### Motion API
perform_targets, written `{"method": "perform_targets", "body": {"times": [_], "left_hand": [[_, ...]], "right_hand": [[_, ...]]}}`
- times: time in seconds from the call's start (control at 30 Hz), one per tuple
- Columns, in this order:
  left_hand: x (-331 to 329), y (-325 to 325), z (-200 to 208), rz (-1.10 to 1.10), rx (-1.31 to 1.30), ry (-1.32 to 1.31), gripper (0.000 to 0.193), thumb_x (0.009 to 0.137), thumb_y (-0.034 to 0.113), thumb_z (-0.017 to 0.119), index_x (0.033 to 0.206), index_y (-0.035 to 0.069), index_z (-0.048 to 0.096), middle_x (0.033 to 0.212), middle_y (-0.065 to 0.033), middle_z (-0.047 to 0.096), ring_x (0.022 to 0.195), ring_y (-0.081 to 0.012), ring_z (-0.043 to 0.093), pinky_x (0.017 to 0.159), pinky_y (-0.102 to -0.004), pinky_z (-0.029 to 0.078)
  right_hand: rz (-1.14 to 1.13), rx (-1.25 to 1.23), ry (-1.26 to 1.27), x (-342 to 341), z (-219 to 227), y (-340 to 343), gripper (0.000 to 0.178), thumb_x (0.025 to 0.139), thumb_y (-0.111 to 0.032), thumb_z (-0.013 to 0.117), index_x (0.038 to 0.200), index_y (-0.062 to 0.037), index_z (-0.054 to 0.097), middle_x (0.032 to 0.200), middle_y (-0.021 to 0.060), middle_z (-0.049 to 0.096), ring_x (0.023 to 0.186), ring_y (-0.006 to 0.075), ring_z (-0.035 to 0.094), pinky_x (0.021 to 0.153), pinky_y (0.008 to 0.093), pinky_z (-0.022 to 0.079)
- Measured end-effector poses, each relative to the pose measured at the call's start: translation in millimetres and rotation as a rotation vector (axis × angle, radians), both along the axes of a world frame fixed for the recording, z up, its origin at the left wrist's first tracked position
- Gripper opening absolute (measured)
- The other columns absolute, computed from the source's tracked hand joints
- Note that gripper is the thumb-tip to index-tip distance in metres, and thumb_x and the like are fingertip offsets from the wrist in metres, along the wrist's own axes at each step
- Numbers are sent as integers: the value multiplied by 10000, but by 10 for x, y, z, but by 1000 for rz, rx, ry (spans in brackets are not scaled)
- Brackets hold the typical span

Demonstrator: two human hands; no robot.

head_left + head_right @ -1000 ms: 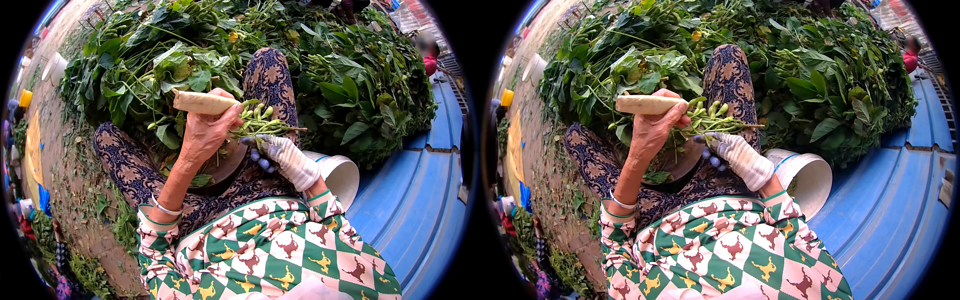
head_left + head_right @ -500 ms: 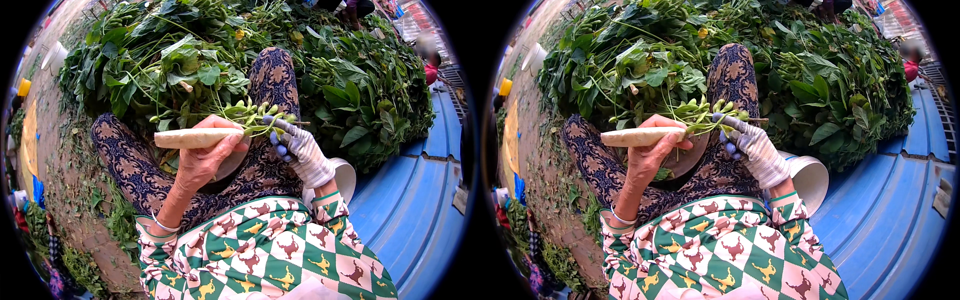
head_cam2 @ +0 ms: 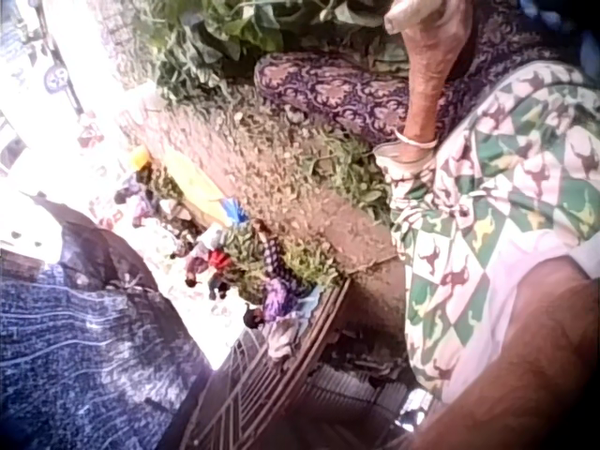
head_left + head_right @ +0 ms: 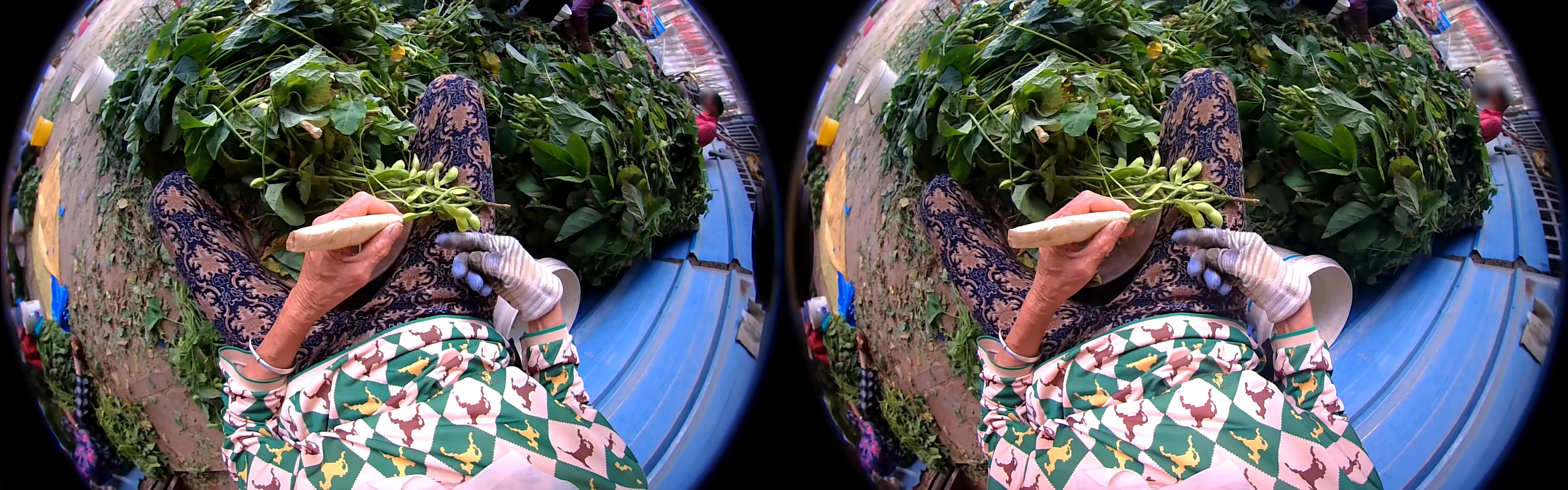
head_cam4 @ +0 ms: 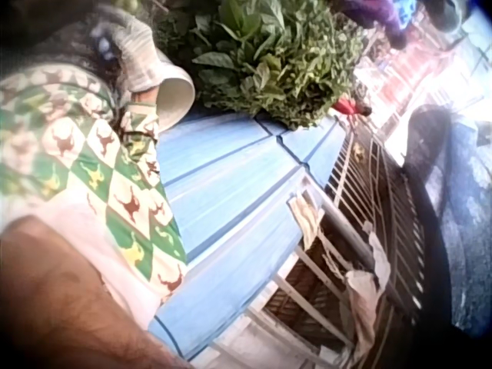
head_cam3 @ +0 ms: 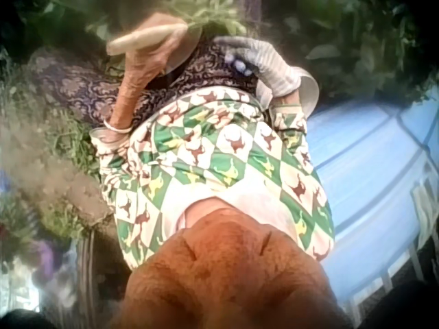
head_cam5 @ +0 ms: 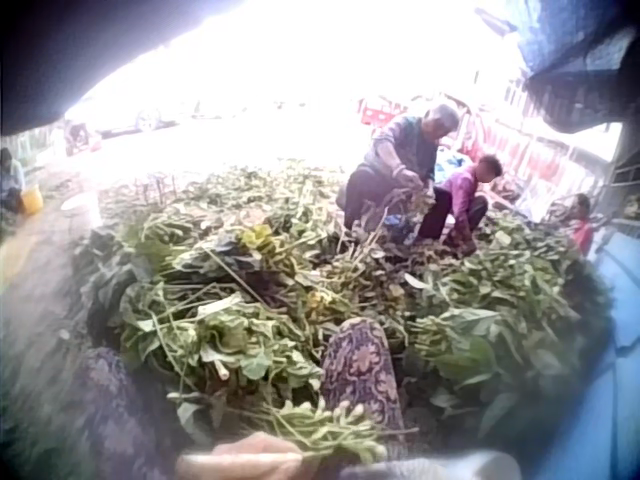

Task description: The person sits on the ground and uses a small knife to trim green vegetables, removing unwanted parts and placing the trimmed pieces into a white bucket. The task is performed continuously with both hands handling the vegetables and the knife.

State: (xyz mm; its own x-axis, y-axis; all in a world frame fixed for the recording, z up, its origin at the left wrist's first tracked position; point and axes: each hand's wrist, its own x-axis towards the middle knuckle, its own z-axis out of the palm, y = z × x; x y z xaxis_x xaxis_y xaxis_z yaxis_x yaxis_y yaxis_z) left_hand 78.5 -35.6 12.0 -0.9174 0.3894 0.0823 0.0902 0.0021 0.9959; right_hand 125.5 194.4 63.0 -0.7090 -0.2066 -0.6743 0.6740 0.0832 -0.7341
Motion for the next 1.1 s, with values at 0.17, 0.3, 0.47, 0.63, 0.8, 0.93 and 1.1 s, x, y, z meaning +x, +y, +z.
{"method": "perform_targets", "body": {"times": [0.17,0.3,0.47,0.63,0.8,0.93,1.1], "left_hand": [[-7,59,63,7,-78,366,109,787,10,637,881,-10,586,814,-86,599,704,-183,590,631,-272,481],[28,47,138,-27,-144,479,147,751,-1,651,870,-28,570,852,-126,594,755,-265,605,674,-310,497],[21,-31,150,183,-105,453,162,746,19,666,885,-10,587,863,-121,592,854,-260,599,718,-299,491],[113,-67,194,136,254,-381,133,898,103,554,968,-9,539,928,-116,619,876,-171,631,779,-273,535],[97,-75,111,145,428,-549,165,885,159,586,960,19,545,923,-96,624,871,-160,620,787,-287,524],[114,-45,113,190,204,-381,109,869,132,618,893,32,580,824,19,580,765,-42,535,695,-171,443],[137,1,126,217,219,-365,78,863,105,617,891,41,581,804,27,580,730,-26,507,649,-162,409]], "right_hand": [[216,-138,198,-55,-63,-82,463,899,-456,489,1061,-40,613,612,-59,469,500,21,378,447,156,284],[164,74,346,-227,-358,-282,390,912,-441,480,929,-77,616,605,-65,465,496,19,385,435,165,295],[41,156,225,-282,-205,-417,133,861,-135,603,890,-16,655,721,-50,576,639,20,463,557,184,396],[0,217,201,-307,-224,-480,126,853,-129,611,892,-17,655,722,-34,590,620,23,484,540,191,419],[5,270,246,-305,-301,-513,123,836,-131,628,879,-18,652,695,-24,592,581,40,496,506,202,424],[196,515,464,-292,-320,-564,177,811,-201,657,880,-38,652,676,53,627,589,126,574,532,269,460],[372,816,629,-314,-309,-653,245,792,-310,644,886,-84,640,766,150,635,710,329,609,637,402,479]]}}
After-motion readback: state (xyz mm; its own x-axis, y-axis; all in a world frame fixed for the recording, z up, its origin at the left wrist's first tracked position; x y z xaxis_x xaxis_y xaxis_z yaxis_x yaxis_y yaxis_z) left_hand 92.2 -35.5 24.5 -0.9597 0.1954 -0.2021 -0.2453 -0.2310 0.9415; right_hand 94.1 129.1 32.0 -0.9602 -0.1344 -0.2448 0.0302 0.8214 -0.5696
